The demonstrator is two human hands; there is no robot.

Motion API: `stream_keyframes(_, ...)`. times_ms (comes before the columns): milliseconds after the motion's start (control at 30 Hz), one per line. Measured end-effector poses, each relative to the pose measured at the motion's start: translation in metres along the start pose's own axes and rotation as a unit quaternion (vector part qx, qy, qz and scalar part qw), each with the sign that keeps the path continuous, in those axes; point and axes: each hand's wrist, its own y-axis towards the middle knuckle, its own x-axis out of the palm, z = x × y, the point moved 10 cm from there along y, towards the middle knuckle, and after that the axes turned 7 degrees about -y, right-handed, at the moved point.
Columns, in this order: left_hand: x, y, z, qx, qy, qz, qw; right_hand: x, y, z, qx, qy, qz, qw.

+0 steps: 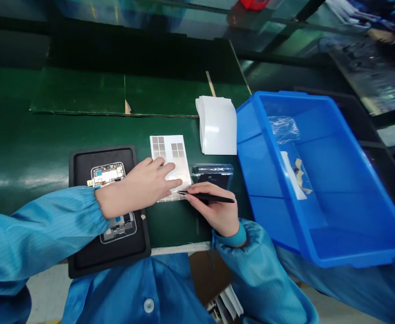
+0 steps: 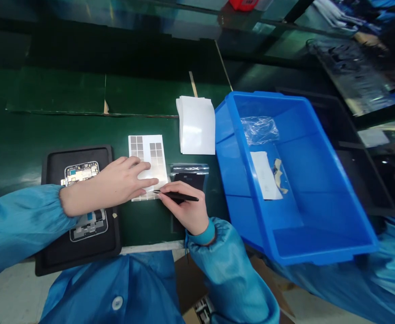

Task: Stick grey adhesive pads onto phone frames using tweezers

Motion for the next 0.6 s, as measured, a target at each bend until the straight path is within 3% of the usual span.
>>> stream_keyframes(600, 0.0009, -0.0009, -0.0007, -0.002, -0.007, 0.01, 1.0, 0.0037, -0.0018, 0.0099, 0.023, -0.009, -0.017, 1.0)
